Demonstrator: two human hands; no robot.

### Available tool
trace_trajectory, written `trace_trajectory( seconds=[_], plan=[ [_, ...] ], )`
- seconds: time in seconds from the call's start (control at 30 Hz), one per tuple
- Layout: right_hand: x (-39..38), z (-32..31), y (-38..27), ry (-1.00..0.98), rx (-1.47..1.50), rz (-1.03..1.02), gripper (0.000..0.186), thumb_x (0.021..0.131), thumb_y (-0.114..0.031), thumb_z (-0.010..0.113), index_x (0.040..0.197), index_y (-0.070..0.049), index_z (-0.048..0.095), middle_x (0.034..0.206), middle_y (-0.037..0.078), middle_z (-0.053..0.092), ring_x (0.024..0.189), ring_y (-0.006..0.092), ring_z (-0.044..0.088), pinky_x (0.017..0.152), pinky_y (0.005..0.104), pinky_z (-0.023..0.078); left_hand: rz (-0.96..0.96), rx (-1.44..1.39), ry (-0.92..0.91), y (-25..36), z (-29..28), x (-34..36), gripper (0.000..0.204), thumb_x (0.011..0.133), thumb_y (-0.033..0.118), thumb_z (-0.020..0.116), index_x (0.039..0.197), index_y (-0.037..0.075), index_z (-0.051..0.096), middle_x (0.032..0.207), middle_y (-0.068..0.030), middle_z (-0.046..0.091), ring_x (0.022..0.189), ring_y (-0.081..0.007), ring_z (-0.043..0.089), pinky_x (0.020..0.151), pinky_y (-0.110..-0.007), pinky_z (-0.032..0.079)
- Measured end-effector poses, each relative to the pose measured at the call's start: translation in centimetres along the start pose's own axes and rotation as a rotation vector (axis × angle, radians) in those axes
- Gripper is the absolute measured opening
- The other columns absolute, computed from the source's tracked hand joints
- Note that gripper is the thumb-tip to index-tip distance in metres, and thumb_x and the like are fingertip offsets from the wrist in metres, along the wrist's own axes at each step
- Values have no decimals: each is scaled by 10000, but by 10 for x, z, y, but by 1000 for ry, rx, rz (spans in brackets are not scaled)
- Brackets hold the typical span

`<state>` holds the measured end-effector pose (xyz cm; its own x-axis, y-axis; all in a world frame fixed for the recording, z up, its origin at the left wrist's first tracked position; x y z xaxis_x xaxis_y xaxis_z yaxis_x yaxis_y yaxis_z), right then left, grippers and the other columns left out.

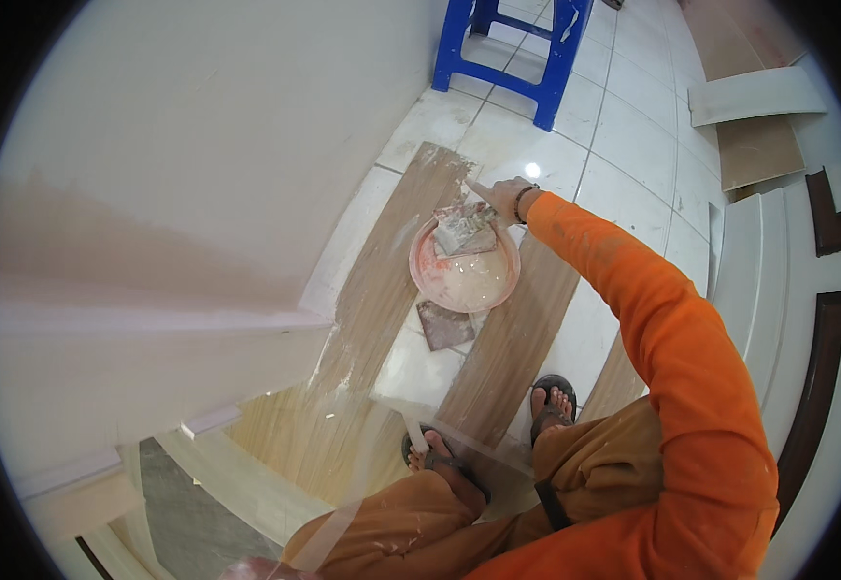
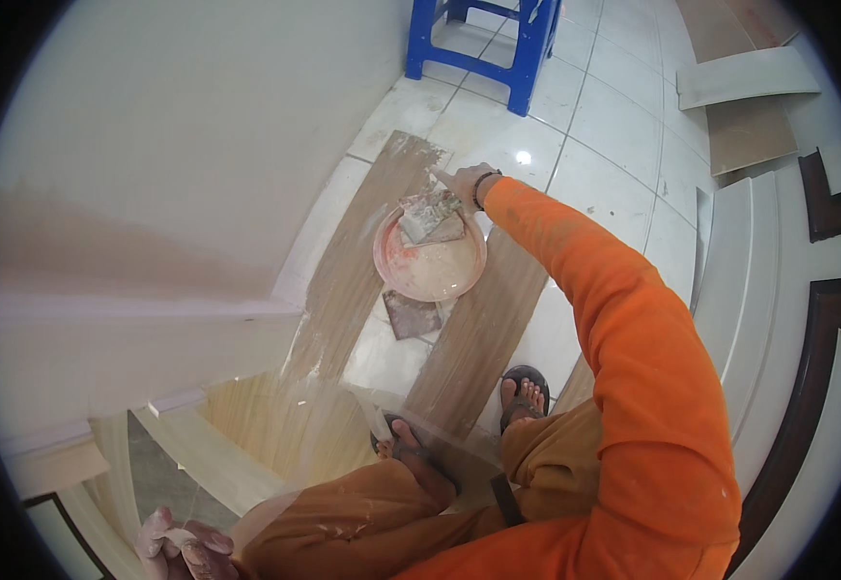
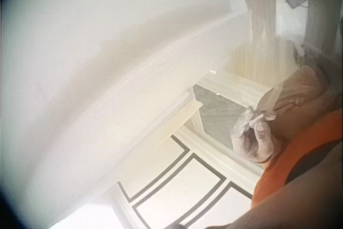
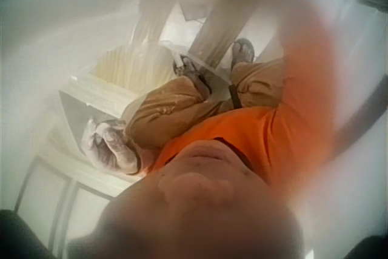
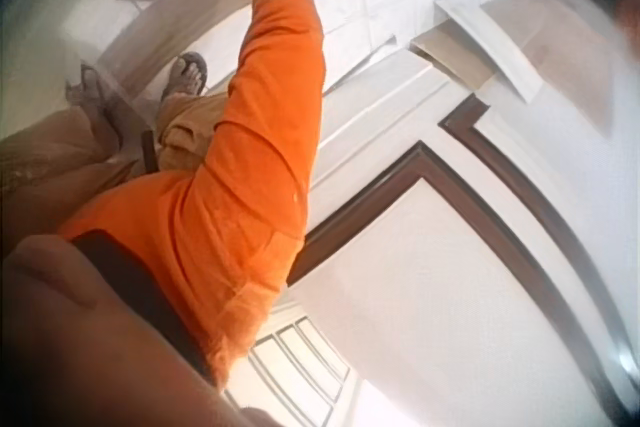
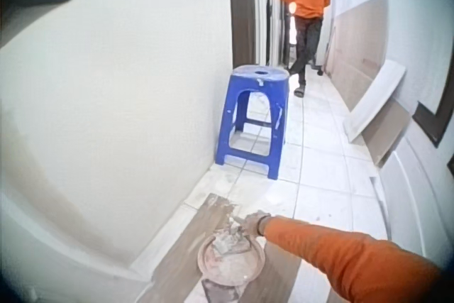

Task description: The person squats on the floor and uses a putty knife to apply plaster to a white wall, smoothing it along the baseboard. The person stands up, retrieves more plaster from a bucket, and continues applying it to the wall.

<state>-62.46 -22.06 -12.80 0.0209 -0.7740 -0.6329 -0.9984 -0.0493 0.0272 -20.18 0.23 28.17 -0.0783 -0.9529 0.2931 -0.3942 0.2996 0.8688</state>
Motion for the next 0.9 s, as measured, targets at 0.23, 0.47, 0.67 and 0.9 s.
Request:
trace_trajectory(
  seconds=[0.23, 0.47, 0.67, 0.9],
  plan=[
    [-16, -7, -24, 237, -141, -199, 463, 928, -130, 537, 1376, -243, 510, 1051, 121, 704, 1034, 320, 676, 829, 438, 519, -23, 116, 41, -14, -49, -25, 145, 1029, 90, 523, 1127, -8, 565, 750, -116, 611, 547, -141, 499, 529, -281, 439],
    [-52, -8, -33, 229, -228, -291, 297, 883, -134, 594, 1145, -252, 670, 1046, 52, 693, 1092, 220, 619, 944, 387, 409, -214, -401, -161, -16, -41, 5, 250, 1050, 227, 489, 1222, 56, 551, 867, -45, 652, 673, -191, 613, 677, -275, 525],
    [-40, 1, -49, 228, -356, -498, 276, 804, -141, 649, 1046, -252, 725, 1097, -13, 642, 1133, 178, 556, 969, 380, 362, 223, 293, 206, -16, -50, 2, 103, 1029, 87, 493, 1087, 57, 573, 674, -62, 486, 456, -89, 354, 366, -224, 258],
    [-24, 6, -83, 182, -410, -626, 256, 781, -253, 736, 1034, -293, 749, 1122, -13, 660, 1188, 176, 536, 976, 422, 343, 136, -234, 21, -25, -61, 1, 239, 950, -92, 530, 1170, -5, 562, 899, -80, 534, 469, -73, 353, 339, -246, 325]
  ],
)
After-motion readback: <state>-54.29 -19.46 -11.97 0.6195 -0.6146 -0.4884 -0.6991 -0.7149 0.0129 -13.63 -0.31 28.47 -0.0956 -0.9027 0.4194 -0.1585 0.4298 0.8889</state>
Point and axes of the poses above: each hand's wrist, its own x-axis towards the middle knuckle, its own z-axis out of the palm, y = z × x, the point moved 8 cm from there along x, towards the middle knuckle
